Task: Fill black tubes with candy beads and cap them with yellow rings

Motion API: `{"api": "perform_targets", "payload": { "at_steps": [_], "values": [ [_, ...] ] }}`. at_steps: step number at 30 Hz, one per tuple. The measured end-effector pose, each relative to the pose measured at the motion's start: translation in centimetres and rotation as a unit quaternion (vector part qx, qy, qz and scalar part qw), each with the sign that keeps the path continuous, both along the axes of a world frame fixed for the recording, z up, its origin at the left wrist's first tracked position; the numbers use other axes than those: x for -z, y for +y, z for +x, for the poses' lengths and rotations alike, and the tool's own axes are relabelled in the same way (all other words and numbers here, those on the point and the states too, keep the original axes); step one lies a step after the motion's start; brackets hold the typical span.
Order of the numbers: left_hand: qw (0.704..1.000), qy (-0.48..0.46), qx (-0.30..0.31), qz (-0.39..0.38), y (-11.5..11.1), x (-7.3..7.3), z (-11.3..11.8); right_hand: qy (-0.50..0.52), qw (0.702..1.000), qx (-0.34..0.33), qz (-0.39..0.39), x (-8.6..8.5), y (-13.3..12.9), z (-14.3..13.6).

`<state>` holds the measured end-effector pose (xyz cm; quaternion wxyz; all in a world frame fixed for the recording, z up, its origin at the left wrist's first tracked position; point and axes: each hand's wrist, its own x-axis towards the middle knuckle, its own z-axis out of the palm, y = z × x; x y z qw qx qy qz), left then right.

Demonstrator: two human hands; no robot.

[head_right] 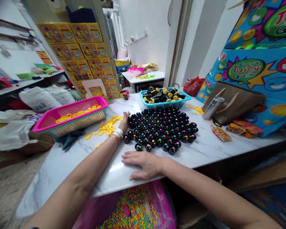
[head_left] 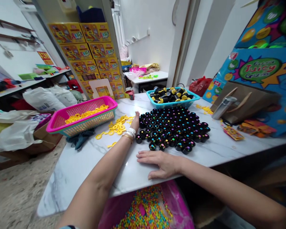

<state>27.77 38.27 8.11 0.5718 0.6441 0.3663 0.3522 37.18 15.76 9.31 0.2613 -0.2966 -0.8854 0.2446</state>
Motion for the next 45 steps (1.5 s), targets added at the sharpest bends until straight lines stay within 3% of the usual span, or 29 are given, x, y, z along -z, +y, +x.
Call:
{"api": "perform_targets", "payload": {
  "at_steps": [8, 13, 19, 29, 39, 45],
  "values": [
    [0.998, -0.051, -0.008, -0.031, 1.2, -0.5, -0.5, -0.042, 0.999, 0.004, -0.015, -0.2, 0.9, -0.9],
    [0.992, -0.068, 0.073, -0.074, 0.5, -1.2, -0.5, -0.032, 0.999, 0.025, -0.019, 0.0, 2.0, -1.7],
    [0.981, -0.116, 0.102, -0.116, 0.1, -2.1, -1.1, -0.028, 0.999, 0.026, -0.016, 0.0, 3.5, -2.2],
    [0.972, -0.111, 0.133, -0.158, 0.5, -2.8, -2.2, -0.02, 0.991, 0.133, 0.013, 0.6, 6.5, -3.1],
    [0.995, -0.037, 0.087, -0.01, 1.4, -1.4, -1.6, -0.004, 0.986, 0.163, 0.024, 0.9, 7.9, -3.8],
    [0.991, 0.051, 0.086, 0.088, 1.3, -1.5, -1.2, -0.001, 0.982, 0.187, 0.033, 1.0, 7.6, -4.2]
  ]
}}
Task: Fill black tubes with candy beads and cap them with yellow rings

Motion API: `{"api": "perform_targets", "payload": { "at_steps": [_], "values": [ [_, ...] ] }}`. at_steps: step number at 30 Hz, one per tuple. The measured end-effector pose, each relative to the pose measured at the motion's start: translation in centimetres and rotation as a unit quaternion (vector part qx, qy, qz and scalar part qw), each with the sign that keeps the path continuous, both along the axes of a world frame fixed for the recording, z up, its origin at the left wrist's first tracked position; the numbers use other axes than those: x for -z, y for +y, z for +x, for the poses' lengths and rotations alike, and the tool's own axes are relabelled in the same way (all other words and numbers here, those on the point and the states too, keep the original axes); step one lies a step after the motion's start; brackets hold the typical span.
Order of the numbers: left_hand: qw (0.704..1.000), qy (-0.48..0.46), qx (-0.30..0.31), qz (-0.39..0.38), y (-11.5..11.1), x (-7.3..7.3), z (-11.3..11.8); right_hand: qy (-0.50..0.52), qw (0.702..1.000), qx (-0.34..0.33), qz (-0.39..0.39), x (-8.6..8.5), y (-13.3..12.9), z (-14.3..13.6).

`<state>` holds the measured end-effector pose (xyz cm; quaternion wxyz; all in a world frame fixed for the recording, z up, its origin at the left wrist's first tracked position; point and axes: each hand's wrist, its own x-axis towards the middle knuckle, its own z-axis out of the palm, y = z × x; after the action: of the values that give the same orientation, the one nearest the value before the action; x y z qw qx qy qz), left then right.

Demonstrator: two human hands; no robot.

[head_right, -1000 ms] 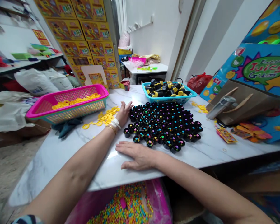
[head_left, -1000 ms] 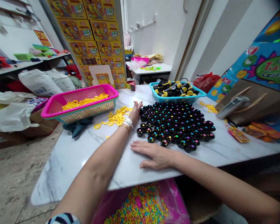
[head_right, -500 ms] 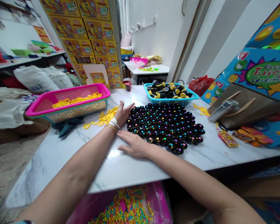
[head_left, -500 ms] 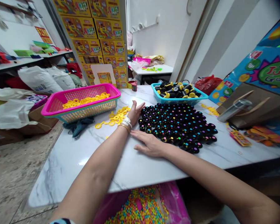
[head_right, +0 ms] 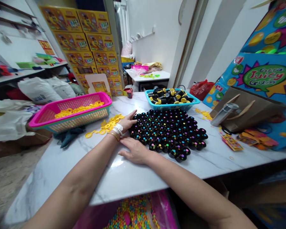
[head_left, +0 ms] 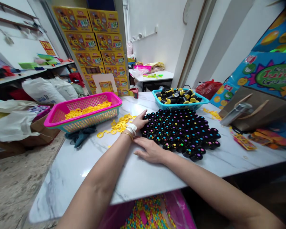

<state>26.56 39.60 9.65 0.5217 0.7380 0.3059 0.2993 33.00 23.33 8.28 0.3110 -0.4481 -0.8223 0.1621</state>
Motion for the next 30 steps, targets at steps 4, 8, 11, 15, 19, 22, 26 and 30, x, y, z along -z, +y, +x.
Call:
{"api": "perform_targets", "payload": {
  "at_steps": [4, 8, 11, 15, 19, 22, 26, 30],
  "values": [
    [0.994, 0.066, -0.035, 0.074, -0.6, -0.9, 0.5, -0.009, 1.0, -0.017, 0.01, -0.3, -0.1, -0.3],
    [0.978, 0.112, -0.048, 0.169, -1.8, -1.8, 0.9, -0.022, 0.999, -0.043, 0.015, -0.7, -0.2, -0.5],
    [0.953, 0.172, 0.003, 0.251, -2.5, -2.0, 1.3, -0.049, 0.997, -0.056, 0.012, -1.0, -0.2, -0.5],
    [0.929, 0.244, 0.069, 0.269, -2.7, -1.7, 1.7, -0.07, 0.996, -0.06, 0.013, -1.1, -0.3, -0.4],
    [0.933, 0.242, 0.072, 0.257, -2.8, -1.8, 1.8, -0.066, 0.995, -0.067, 0.016, -1.2, -0.4, -0.2],
    [0.942, 0.228, 0.068, 0.238, -3.0, -2.7, 1.7, -0.049, 0.996, -0.071, 0.018, -1.2, -0.2, 0.1],
    [0.964, 0.157, 0.066, 0.205, -3.8, -5.1, 1.6, -0.022, 0.999, -0.047, -0.003, -0.8, 0.1, 0.4],
    [0.982, 0.083, 0.036, 0.168, -5.7, -7.7, 1.1, -0.016, 0.999, -0.045, -0.005, -0.8, -0.1, 0.5]
  ]
}}
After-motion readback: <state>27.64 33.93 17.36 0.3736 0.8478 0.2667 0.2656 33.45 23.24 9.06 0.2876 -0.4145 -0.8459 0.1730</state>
